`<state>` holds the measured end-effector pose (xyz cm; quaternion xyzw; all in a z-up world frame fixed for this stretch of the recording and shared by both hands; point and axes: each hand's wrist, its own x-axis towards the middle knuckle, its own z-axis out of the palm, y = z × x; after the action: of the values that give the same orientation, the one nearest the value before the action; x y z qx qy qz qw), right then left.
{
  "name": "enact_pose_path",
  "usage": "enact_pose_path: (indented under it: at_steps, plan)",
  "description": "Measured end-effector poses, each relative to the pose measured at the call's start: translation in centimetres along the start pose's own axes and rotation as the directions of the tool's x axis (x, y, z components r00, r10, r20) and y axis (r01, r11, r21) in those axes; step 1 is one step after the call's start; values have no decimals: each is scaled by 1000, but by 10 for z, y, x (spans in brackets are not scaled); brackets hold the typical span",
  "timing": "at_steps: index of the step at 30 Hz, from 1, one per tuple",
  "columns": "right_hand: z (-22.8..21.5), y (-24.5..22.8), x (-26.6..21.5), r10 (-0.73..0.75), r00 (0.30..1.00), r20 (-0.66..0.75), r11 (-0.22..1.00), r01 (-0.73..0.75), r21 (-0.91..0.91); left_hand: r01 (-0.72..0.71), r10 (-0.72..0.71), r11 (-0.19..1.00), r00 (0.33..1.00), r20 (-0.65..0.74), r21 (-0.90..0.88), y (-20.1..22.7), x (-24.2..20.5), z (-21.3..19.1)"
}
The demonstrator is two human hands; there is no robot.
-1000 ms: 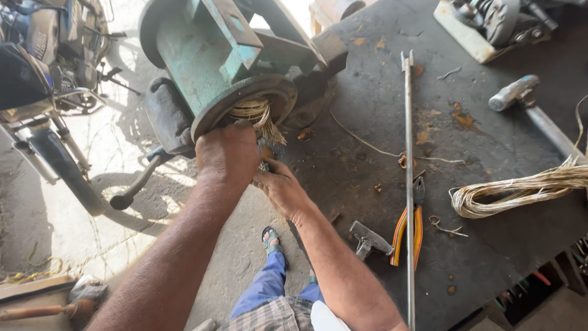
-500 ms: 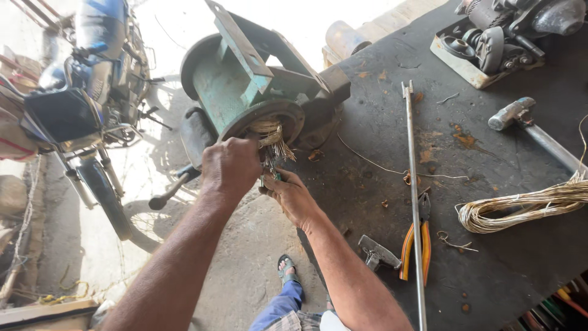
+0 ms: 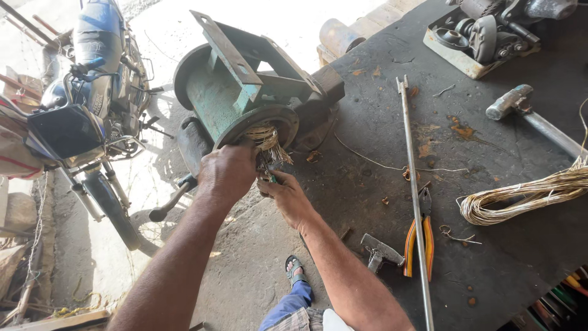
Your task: The person uses wire cutters to repeatedly snip copper wires protruding from a cylindrical metal component clamped in a bench vise. The person adjusts the component and continues cutting until the wires are shortened, then removes the component from the vise.
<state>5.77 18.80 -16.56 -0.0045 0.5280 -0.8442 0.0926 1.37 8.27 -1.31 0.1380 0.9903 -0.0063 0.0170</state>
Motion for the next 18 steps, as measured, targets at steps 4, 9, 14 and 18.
enact_pose_path:
  at_steps: [4, 9, 14, 18]
  plan:
    - [0, -21, -5, 1, 1000, -2, 999, -1, -44, 40, -49, 990, 997, -64, -135, 6, 1, -1]
    - [5, -19, -5, 3, 999, -40, 994, -8, -108, 56, -66, 992, 994, -83, -116, 3, 1, 4]
    - [12, 11, 8, -106, 987, -123, 994, 107, -1, 29, -35, 997, 996, -87, -72, 0, 4, 10]
    - [20, 7, 4, -175, 980, -94, 980, 183, 83, 29, -31, 995, 999, -20, -94, -3, -1, 2]
